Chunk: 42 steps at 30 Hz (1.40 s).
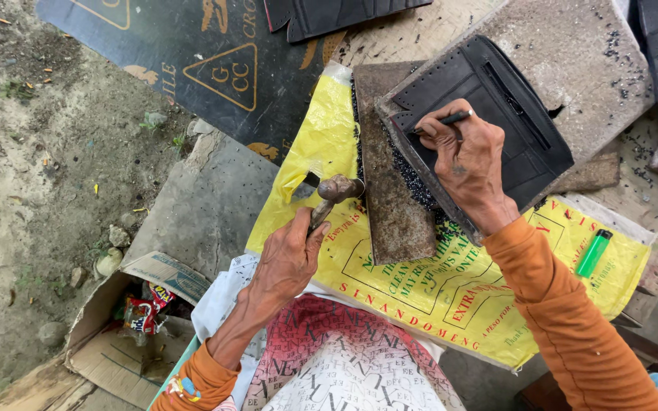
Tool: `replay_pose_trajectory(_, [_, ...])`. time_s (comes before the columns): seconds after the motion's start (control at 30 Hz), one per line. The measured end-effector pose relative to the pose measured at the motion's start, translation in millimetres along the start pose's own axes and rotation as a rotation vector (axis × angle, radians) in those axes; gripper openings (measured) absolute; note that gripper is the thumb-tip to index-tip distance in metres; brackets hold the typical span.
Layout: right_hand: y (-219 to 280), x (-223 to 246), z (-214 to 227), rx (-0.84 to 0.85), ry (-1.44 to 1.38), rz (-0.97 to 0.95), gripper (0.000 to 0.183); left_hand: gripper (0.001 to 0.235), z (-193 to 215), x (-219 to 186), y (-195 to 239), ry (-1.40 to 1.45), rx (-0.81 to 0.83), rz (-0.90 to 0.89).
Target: The person uses a hammer and a metal punch to create holes along the edges of black rubber sheets. They repeatedly position the punch, strike it with the hammer, and move to the next spot on the same sheet, then switch to another sheet and continue the process.
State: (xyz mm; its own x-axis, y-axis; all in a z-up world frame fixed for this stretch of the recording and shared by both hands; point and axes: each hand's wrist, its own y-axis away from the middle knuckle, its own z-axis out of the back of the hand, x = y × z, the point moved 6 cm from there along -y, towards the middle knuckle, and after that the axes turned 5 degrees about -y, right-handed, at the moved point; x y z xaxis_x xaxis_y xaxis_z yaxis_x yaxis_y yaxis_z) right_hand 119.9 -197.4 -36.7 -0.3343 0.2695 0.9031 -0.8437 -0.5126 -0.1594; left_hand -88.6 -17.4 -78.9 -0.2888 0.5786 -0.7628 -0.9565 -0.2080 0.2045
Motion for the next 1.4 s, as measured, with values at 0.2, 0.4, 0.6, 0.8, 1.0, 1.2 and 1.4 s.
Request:
replay_pose_trajectory(0.2, [1, -8, 2, -0.015, -0.102, -0.062, 0.017, 0.024, -1, 0, 1, -0.014, -0.013, -0.004])
replay_pose_trajectory(0.4, [2, -5, 1, -0.029, -0.076, -0.038, 0.018, 0.025, -1, 0, 0, -0.031, -0.028, -0.017])
replay_pose_trajectory(0.6, [-3, 4, 0, 0.025, 0.027, 0.043, 0.02, 0.024, -1, 2, 0, -0.044, -0.004, 0.006])
replay_pose_trajectory(0.8, [0, -4, 2, 0.006, -0.098, -0.026, 0.018, 0.024, -1, 3, -1, -0.025, -0.008, -0.002])
replay_pose_trajectory(1.0, [3, -12, 4, -0.017, -0.188, -0.056, 0.017, 0.024, 0, 4, -1, -0.022, -0.013, -0.013])
replay_pose_trajectory(1.2, [4, -10, 3, -0.047, -0.12, -0.026, 0.017, 0.024, -1, 4, -1, -0.023, 0.001, 0.002])
replay_pose_trajectory(1.4, [4, -9, 2, -0.088, -0.114, -0.033, 0.015, 0.024, 1, 2, -2, -0.042, -0.013, -0.039])
